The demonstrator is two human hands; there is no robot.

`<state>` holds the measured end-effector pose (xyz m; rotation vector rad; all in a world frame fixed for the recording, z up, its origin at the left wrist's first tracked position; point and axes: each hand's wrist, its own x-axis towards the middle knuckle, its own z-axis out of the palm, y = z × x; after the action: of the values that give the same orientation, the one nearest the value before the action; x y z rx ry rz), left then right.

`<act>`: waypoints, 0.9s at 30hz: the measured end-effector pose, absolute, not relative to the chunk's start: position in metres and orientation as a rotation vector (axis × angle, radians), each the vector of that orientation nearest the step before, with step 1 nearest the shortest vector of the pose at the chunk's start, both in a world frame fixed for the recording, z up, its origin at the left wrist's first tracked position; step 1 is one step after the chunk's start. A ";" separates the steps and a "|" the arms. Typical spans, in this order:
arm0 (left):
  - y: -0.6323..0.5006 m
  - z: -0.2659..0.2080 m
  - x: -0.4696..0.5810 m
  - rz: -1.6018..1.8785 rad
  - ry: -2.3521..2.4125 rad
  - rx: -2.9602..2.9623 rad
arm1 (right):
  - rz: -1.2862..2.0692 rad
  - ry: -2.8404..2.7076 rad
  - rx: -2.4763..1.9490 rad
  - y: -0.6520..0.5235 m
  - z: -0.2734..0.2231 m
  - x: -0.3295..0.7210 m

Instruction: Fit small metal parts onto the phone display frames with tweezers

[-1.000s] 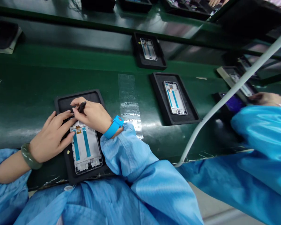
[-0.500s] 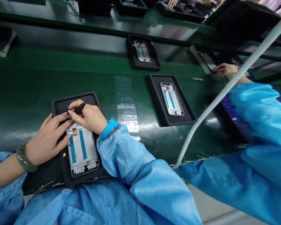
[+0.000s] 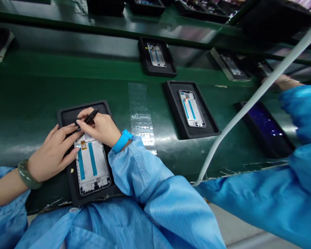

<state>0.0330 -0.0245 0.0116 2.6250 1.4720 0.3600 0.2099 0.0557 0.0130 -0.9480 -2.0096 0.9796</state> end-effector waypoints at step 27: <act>-0.024 0.007 0.032 0.376 1.460 2.660 | 0.809 -2.127 -0.922 0.054 0.013 0.205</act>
<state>0.0322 -0.0244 0.0074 2.6603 1.4598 0.3763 0.2053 0.0539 0.0127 -0.9218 -2.1269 0.8087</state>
